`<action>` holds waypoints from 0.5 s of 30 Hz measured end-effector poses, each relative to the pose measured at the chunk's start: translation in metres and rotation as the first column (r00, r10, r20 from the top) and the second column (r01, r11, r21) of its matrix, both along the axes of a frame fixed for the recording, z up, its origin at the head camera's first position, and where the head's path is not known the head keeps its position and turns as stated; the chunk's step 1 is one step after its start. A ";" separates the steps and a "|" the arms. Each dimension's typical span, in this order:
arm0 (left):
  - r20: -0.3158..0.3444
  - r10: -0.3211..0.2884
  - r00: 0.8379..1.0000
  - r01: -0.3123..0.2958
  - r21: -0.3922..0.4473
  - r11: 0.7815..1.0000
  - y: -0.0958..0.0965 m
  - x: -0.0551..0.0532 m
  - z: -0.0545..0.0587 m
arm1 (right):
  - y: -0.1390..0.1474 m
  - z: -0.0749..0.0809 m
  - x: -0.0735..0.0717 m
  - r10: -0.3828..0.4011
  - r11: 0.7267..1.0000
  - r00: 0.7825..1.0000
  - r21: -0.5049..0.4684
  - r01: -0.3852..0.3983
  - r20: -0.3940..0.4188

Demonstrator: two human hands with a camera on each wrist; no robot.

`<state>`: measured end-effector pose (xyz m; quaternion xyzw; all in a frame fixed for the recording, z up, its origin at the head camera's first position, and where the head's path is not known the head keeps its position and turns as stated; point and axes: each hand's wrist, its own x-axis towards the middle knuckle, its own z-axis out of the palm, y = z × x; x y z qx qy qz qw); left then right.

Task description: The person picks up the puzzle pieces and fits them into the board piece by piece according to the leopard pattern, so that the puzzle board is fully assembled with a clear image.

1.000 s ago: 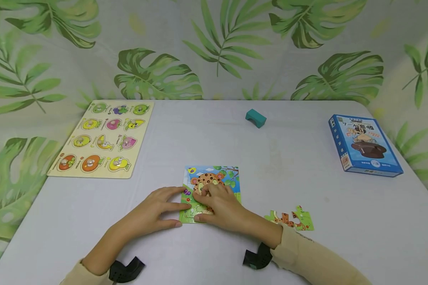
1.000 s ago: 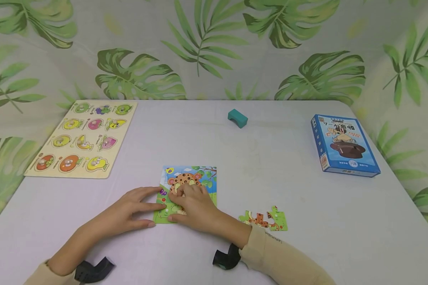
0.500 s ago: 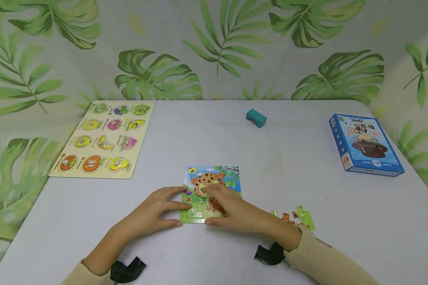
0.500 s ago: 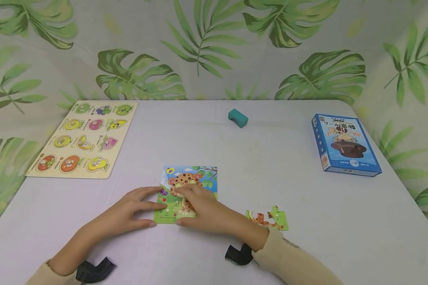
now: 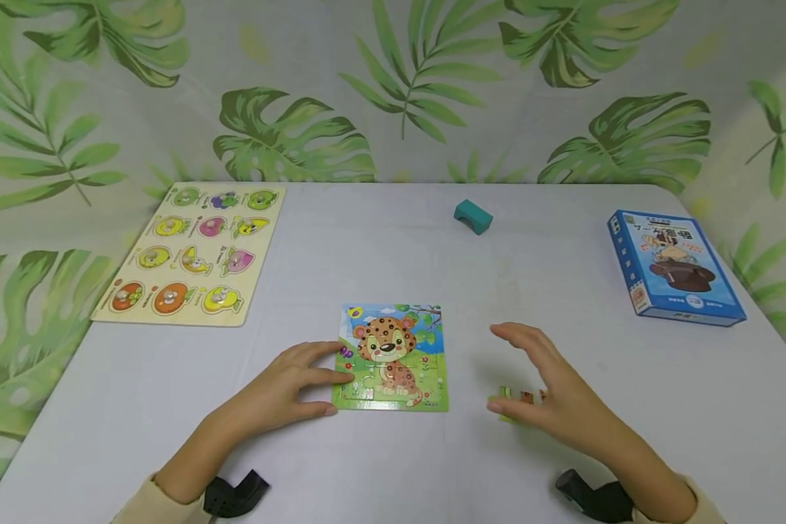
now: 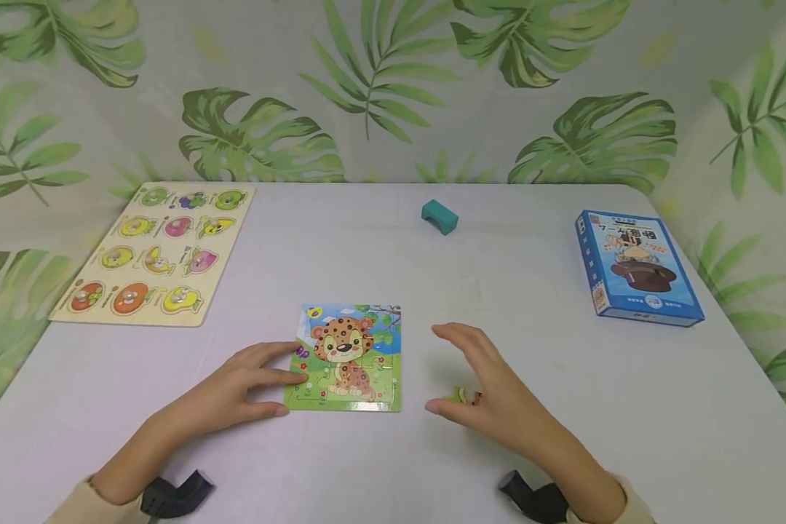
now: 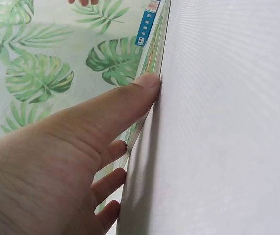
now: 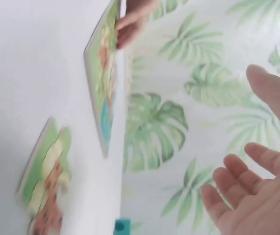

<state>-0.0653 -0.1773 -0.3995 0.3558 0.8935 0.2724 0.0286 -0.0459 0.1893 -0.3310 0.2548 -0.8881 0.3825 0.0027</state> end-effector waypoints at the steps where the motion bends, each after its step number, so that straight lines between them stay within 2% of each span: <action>1: 0.000 0.000 1.000 0.000 0.000 1.000 0.000 0.000 0.000 | 0.006 -0.001 0.002 -0.017 1.000 1.000 -0.004 0.017 -0.017; 4: -0.001 0.000 1.000 0.000 -0.001 1.000 0.001 0.000 0.001 | 0.019 -0.005 0.008 -0.047 0.999 0.997 -0.024 0.045 -0.062; 11: 0.011 -0.002 1.000 0.002 0.003 1.000 0.001 0.000 0.001 | 0.036 -0.022 0.016 -0.100 0.993 0.994 -0.068 0.097 -0.039; 15: 0.009 -0.006 1.000 0.006 0.001 1.000 0.001 0.000 0.000 | 0.042 -0.033 0.016 -0.095 0.994 0.995 -0.062 0.094 -0.024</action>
